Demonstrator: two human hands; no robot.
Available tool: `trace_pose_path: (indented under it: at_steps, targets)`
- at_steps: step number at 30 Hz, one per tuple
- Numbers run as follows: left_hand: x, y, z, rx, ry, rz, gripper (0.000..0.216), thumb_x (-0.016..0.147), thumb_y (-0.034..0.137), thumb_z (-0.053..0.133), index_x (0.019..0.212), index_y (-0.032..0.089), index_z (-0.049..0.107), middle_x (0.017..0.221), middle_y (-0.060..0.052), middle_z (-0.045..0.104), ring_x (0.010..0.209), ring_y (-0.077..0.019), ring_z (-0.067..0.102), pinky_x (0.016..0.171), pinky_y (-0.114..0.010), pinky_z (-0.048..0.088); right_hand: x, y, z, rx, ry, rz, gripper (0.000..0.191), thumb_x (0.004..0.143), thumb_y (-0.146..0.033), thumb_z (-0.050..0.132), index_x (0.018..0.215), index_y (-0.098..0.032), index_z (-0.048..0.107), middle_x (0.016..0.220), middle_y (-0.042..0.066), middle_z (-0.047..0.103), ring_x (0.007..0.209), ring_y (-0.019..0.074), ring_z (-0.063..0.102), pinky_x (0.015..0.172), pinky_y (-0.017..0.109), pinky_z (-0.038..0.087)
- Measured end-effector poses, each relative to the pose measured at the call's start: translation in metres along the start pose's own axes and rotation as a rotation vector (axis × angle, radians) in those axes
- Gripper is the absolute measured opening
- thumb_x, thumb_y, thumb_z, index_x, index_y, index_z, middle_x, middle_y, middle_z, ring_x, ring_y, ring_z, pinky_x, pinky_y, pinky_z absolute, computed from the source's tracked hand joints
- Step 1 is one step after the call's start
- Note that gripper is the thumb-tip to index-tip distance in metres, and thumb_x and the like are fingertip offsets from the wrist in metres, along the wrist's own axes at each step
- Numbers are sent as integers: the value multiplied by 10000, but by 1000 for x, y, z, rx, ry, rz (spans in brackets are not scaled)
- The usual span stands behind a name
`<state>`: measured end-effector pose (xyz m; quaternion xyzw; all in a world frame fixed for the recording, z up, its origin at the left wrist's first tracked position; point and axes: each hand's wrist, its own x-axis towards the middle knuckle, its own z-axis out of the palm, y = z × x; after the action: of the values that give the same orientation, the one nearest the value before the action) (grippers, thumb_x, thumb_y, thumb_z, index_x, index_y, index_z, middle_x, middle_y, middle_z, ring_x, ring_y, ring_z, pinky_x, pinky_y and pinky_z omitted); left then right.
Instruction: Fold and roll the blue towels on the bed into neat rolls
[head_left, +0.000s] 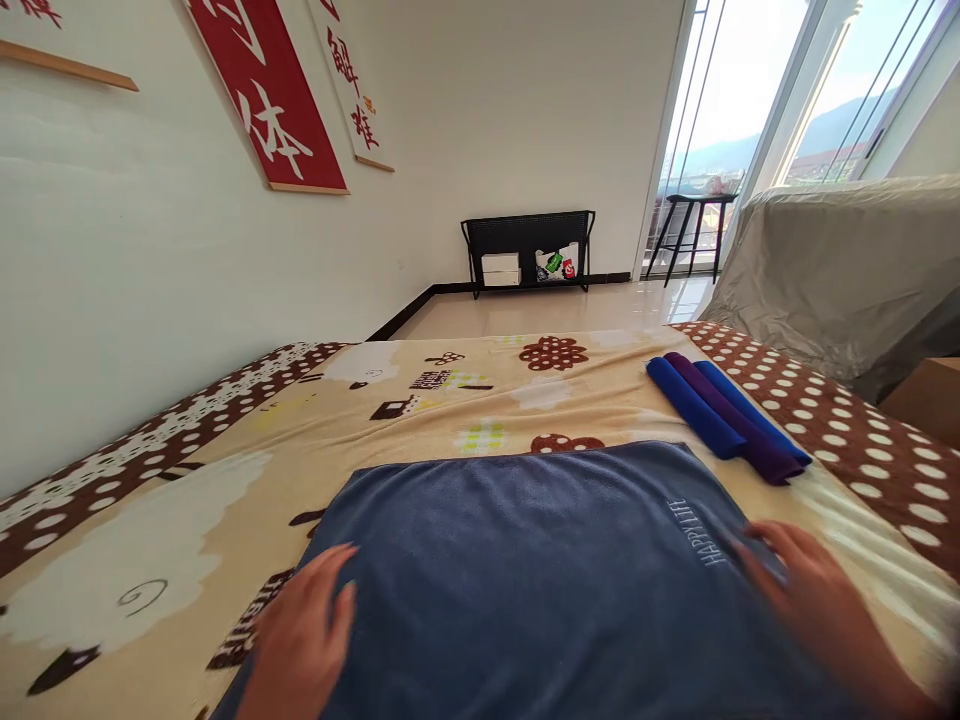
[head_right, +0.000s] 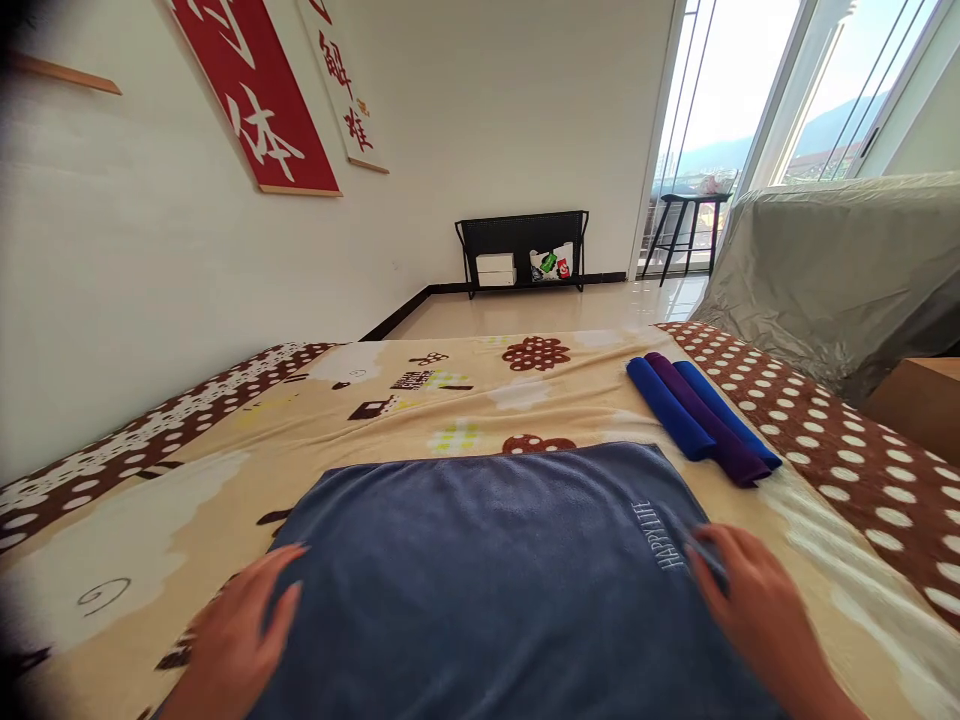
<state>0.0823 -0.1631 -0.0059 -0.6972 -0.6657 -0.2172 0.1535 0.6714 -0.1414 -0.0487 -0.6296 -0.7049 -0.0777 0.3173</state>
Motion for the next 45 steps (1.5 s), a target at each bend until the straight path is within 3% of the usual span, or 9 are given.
trace_pose_path:
  at_steps: [2,5,9,15,21,30,37,41,45]
  targets:
    - [49,66,26,-142,-241,197,434,991,273,325,1402,233,457,1482,-77,527,1373,-214,483,1130,-431,391,47,-36,38,75,-131,-156,406,985,-513,419,1217,-241,611,1251,126,642,1163,280,614,1000,476,495]
    - [108,155,82,-186,-334,309,505,988,267,348,1485,188,395,1580,-68,411,1463,-181,367,1187,-365,327,103,-97,102,137,-262,-313,485,1012,-479,385,1415,-240,511,1461,86,517,1376,236,462,1149,438,380]
    - [131,206,145,-195,-377,310,528,998,268,325,1514,165,376,1588,-100,386,1474,-221,354,1189,-441,321,122,-145,160,154,-332,-357,480,1018,-391,453,1450,-181,465,1506,128,456,1399,248,429,1153,499,358]
    - [122,194,164,-220,-395,341,528,1027,367,289,1536,240,344,1609,-40,351,1495,-203,309,1211,-467,279,108,-120,166,146,-372,-362,502,1028,-438,419,1471,-205,451,1535,95,430,1426,215,396,1187,469,321]
    - [124,195,163,-229,-408,331,527,1033,364,279,1542,238,334,1614,-40,336,1498,-197,303,1217,-470,264,107,-37,141,54,-321,-193,621,1033,-528,258,1525,-173,391,1593,99,302,1508,240,223,1252,504,149]
    - [125,194,162,-242,-422,322,529,1039,387,265,1542,239,330,1622,-36,310,1505,-182,284,1225,-456,244,111,57,127,-12,-443,-106,620,1018,-602,213,1549,-302,327,1600,-11,289,1497,170,243,1243,440,209]
    - [124,193,163,-242,-409,329,529,1037,390,266,1541,244,337,1616,-34,330,1501,-187,294,1221,-456,259,115,54,125,-81,-342,-15,651,1019,-572,212,1534,-209,372,1586,89,324,1501,236,242,1237,524,174]
    - [124,194,164,-253,-396,328,524,1030,377,291,1539,262,344,1612,-32,341,1494,-194,311,1215,-453,267,109,13,117,-70,-309,-93,657,1032,-528,222,1567,-154,287,1620,133,207,1526,267,134,1239,569,95]
    - [123,194,165,-253,-385,328,522,1028,371,289,1534,262,353,1610,-34,346,1493,-199,313,1212,-461,267,97,-34,115,24,-441,-294,601,1018,-566,321,1567,-327,269,1624,6,234,1511,189,205,1249,462,196]
